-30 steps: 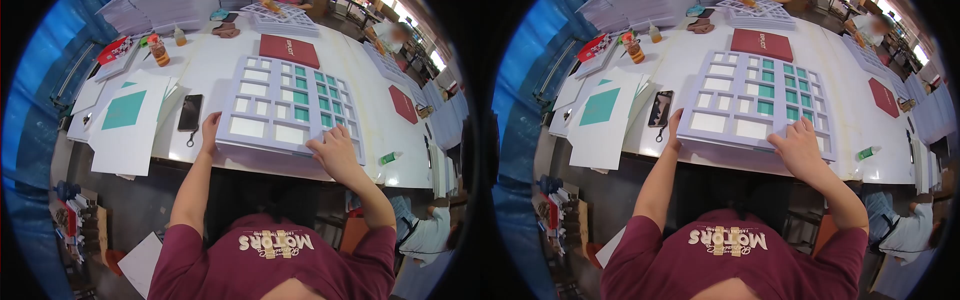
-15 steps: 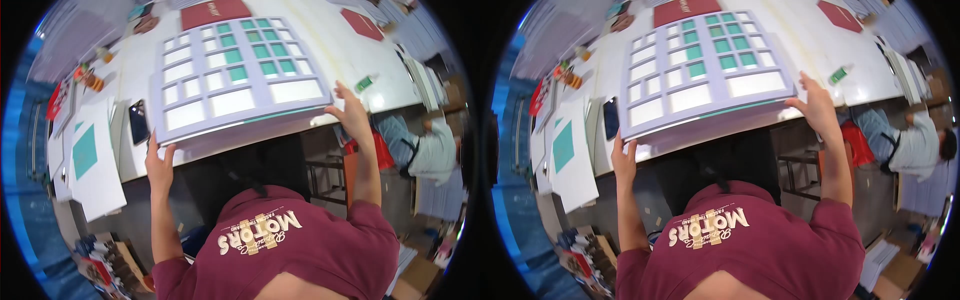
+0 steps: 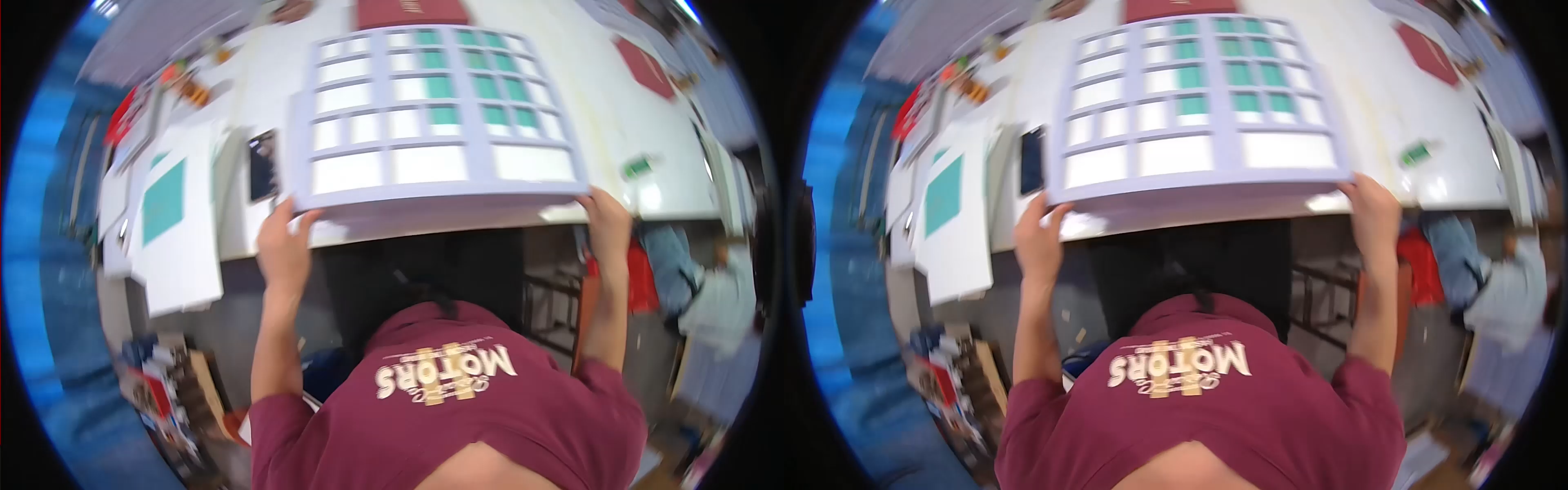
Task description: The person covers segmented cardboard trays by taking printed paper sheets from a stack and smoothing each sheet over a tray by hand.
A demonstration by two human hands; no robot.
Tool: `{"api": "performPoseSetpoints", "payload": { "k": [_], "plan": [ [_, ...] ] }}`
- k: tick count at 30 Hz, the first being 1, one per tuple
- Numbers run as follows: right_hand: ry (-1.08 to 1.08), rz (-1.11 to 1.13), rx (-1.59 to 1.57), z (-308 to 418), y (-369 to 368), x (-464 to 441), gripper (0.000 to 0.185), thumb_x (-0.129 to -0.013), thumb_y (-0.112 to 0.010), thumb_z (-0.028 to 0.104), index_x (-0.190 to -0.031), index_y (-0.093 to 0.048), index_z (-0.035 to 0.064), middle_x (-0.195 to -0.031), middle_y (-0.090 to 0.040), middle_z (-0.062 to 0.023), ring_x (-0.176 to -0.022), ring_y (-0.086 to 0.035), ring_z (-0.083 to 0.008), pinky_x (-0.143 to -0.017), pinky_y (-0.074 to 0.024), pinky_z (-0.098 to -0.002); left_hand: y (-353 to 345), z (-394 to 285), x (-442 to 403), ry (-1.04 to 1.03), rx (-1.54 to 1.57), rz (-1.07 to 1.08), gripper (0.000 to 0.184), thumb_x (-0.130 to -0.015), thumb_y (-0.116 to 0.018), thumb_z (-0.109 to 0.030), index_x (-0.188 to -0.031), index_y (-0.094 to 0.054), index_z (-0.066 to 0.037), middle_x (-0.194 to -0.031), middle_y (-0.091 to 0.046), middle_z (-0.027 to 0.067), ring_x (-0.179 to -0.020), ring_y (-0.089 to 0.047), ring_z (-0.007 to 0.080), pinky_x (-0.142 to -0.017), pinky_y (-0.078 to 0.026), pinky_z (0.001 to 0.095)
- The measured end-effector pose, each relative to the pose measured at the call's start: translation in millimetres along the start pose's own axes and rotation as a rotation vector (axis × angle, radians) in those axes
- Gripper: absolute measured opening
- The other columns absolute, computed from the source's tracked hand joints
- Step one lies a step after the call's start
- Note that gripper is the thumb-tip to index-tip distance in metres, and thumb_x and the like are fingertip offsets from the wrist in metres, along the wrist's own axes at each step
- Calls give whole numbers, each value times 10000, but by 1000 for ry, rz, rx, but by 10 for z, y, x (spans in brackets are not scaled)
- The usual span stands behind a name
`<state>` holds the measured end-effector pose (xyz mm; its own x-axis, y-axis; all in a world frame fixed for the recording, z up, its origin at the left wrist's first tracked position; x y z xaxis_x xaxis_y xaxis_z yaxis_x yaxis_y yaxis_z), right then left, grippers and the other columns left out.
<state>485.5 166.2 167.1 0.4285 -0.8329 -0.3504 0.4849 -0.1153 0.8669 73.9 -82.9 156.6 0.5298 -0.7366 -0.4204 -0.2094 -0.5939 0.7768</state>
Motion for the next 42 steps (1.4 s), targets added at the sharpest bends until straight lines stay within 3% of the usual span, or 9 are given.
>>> {"api": "performPoseSetpoints", "payload": {
  "k": [11,14,16,21,24,27,30,32,42],
  "plan": [
    [-39,50,-29,-443,-54,-33,196,-893,-689,179,-1039,-678,48,-894,-694,-129,-806,-670,-233,-735,-502,-327,325,393,51,28,-50,-197,417,-812,-759,-341,-1056,-648,-22,-832,-673,161,-771,-619,383,-701,-482,445],
    [-135,58,-62,-716,-30,-46,270,-964,-609,189,-1204,-650,72,-945,-717,-100,-859,-678,-167,-778,-515,-295,676,961,166,219,-533,-125,623,-829,-731,-335,-1267,-503,44,-1172,-614,214,-1064,-587,363,-869,-452,449],
    [-149,41,-43,-853,-31,-58,279,-997,-561,223,-1223,-642,80,-962,-719,-108,-885,-692,-164,-763,-518,-287,800,1296,429,344,-991,-84,483,-807,-742,-316,-1123,-579,10,-1069,-631,200,-1021,-602,353,-873,-443,435],
    [-190,24,-104,-827,-81,-92,307,-1017,-535,263,-1237,-633,72,-980,-720,-108,-928,-702,-162,-791,-521,-283,1074,1379,803,580,-958,279,232,-838,-690,-265,-864,-627,-44,-897,-681,116,-825,-660,294,-870,-438,423],
    [-180,-6,-189,-891,-114,-136,316,-1024,-522,260,-1239,-628,54,-980,-718,-110,-922,-696,-165,-808,-517,-285,1204,1114,958,552,-815,93,300,-843,-691,-284,-966,-630,-17,-892,-674,114,-805,-654,311,-881,-441,418],
    [-195,-35,-232,-905,-128,-180,322,-1031,-510,257,-1239,-623,39,-981,-714,-110,-919,-690,-167,-821,-514,-287,1251,1224,1229,388,-1050,-574,436,-828,-713,-322,-1094,-607,7,-987,-668,153,-862,-654,345,-931,-425,437],
    [-203,-66,-260,-819,-76,-236,316,-1033,-507,244,-1230,-621,26,-976,-710,-101,-911,-684,-164,-824,-513,-285,1261,1912,1656,1136,260,-657,455,-899,-694,-304,-1154,-565,51,-1143,-627,184,-986,-646,296,-849,-484,451],
    [-179,-76,-290,-838,-93,-262,310,-1031,-511,233,-1229,-620,20,-965,-706,-96,-904,-681,-157,-824,-513,-279,1071,2007,1671,1222,1036,-743,352,-959,-636,-230,-1113,-565,78,-1049,-648,151,-894,-657,248,-675,-525,391],
    [-154,-90,-306,-734,-48,-167,291,-1026,-523,216,-1198,-637,11,-937,-705,-102,-864,-679,-152,-799,-514,-278,1427,2456,1329,1052,427,-779,397,-978,-559,-271,-894,-576,117,-725,-644,158,-436,-578,213,-389,-433,283]
  ]
}}
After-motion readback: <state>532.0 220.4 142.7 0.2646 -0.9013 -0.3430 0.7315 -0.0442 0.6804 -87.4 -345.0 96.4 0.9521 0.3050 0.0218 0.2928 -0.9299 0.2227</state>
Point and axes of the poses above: each hand's wrist, its own x-axis away from the middle knuckle, its own y-axis out of the back of the hand, z = x × y, the point moved 3 cm from there along -x, towards the middle knuckle
